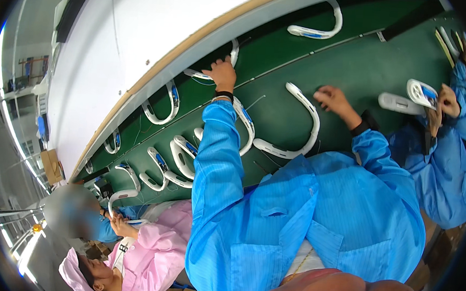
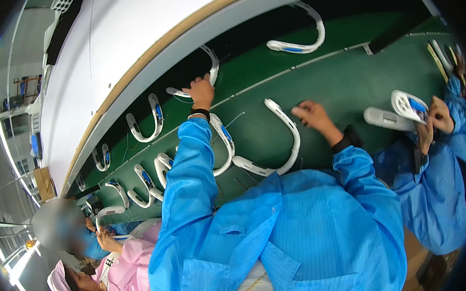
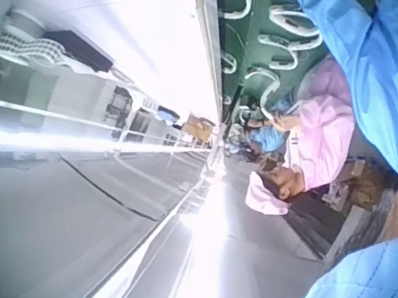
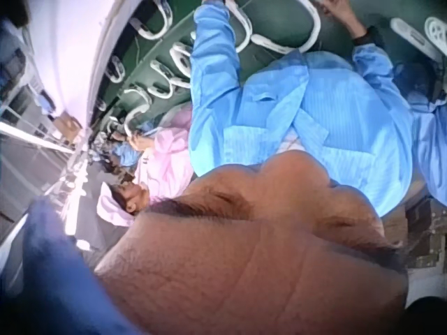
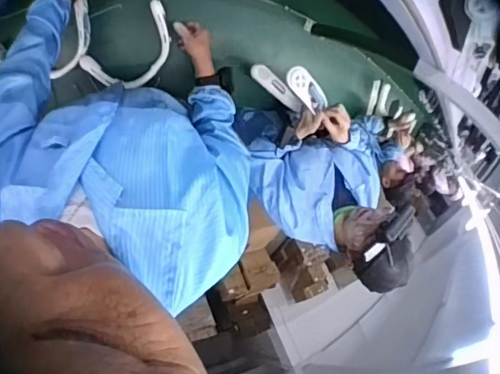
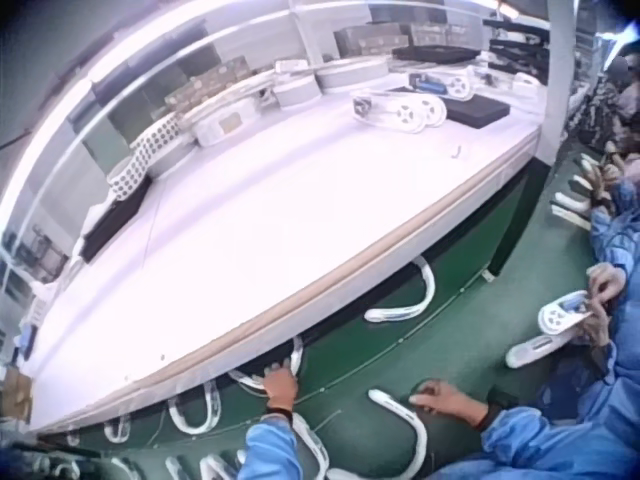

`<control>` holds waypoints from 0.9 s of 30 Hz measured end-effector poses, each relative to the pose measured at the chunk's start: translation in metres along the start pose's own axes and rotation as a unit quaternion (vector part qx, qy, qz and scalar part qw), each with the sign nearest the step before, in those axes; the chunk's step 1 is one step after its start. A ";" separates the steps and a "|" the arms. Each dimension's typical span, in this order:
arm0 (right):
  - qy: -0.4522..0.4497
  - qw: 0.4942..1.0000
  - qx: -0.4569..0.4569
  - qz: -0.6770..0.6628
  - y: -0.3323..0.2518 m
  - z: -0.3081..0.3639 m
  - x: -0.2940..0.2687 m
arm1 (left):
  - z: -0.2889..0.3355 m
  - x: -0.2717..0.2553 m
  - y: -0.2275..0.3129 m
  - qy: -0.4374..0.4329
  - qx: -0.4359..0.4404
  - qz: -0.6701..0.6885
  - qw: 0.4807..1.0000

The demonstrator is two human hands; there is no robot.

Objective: Assembling electronic components into a white U-shaped plastic frame on an assembly line.

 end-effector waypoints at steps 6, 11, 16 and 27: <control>0.061 0.963 -0.130 0.227 0.033 0.027 0.039 | 0.053 -0.068 0.072 0.047 0.126 0.284 0.949; 0.092 0.960 -0.112 0.239 0.026 0.021 0.020 | 0.160 -0.047 0.166 -0.186 0.293 0.469 0.812; 0.145 0.954 -0.146 0.219 -0.007 0.035 -0.025 | 0.220 -0.033 0.206 -0.187 0.318 0.460 0.808; 0.069 0.983 -0.050 0.165 -0.019 0.039 -0.047 | 0.218 -0.074 0.259 -0.071 0.300 0.446 0.840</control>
Point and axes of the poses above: each hand's wrist, its own z-axis away from the middle knuckle, its own x-axis out of the palm, y = z × x, the point moved 4 cm from there along -z, towards the middle knuckle, and after that the axes turned 8 degrees about x, right-handed, at the moved point
